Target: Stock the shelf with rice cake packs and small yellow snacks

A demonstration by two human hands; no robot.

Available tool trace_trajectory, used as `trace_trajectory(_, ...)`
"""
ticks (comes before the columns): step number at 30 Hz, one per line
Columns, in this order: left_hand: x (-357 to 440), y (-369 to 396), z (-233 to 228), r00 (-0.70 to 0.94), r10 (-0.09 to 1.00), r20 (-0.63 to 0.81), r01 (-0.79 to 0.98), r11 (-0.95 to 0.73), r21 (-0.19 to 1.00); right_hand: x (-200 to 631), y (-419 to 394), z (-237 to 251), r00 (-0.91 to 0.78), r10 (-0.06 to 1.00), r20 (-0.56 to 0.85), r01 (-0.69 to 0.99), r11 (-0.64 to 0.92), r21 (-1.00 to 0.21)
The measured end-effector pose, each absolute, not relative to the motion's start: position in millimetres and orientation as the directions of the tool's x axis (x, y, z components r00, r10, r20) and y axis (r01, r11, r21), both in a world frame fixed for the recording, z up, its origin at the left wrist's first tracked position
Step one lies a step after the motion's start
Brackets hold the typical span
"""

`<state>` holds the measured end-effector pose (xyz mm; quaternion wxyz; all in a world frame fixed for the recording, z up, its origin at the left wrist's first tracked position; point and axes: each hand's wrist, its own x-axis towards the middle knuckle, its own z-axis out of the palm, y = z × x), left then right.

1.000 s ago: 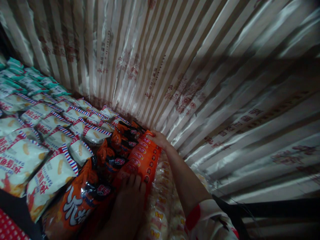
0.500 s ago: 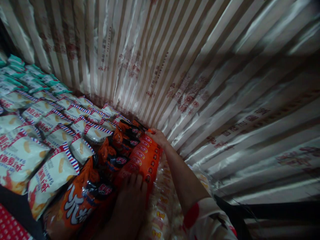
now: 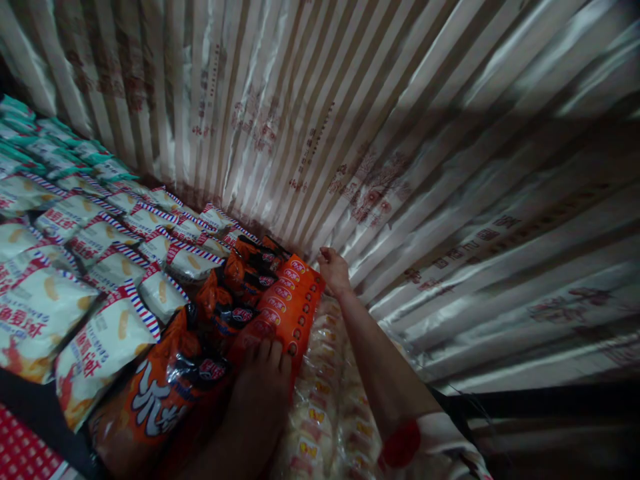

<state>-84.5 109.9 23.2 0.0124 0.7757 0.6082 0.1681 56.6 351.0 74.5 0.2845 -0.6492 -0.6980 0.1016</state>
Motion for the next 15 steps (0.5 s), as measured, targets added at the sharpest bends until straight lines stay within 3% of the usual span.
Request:
trace_trajectory(4, -86.1, 109.3, 27.5, 0.199, 0.944, 0.262, 0.937, -0.262, 0.233, 70.2, 307.5, 88.1, -0.159, 0.952, 0.263, 0.856, 0.266, -0.444)
trace_trajectory(6, -87.9, 108.7, 33.2, 0.206, 0.946, 0.25, 0.935, -0.266, 0.236, 67.9, 275.8, 86.5, -0.372, 0.891, 0.26, 0.807, 0.449, -0.383)
trace_trajectory(8, -89.6, 108.0, 40.1, 0.208, 0.953, 0.221, 0.933, -0.261, 0.247, 58.8, 241.8, 78.4, -0.498, 0.825, 0.268, 0.719, 0.565, -0.405)
trace_trajectory(12, -89.2, 107.7, 46.7, 0.2, 0.968, 0.153, 0.939, -0.234, 0.253, 24.3, 182.7, 55.9, -0.357, 0.899, 0.255, 0.732, 0.439, -0.522)
trace_trajectory(15, -87.1, 108.7, 42.1, 0.173, 0.964, 0.201, 0.946, -0.219, 0.239, -4.5, 159.1, 46.8, -0.232, 0.962, 0.146, 0.726, 0.271, -0.632)
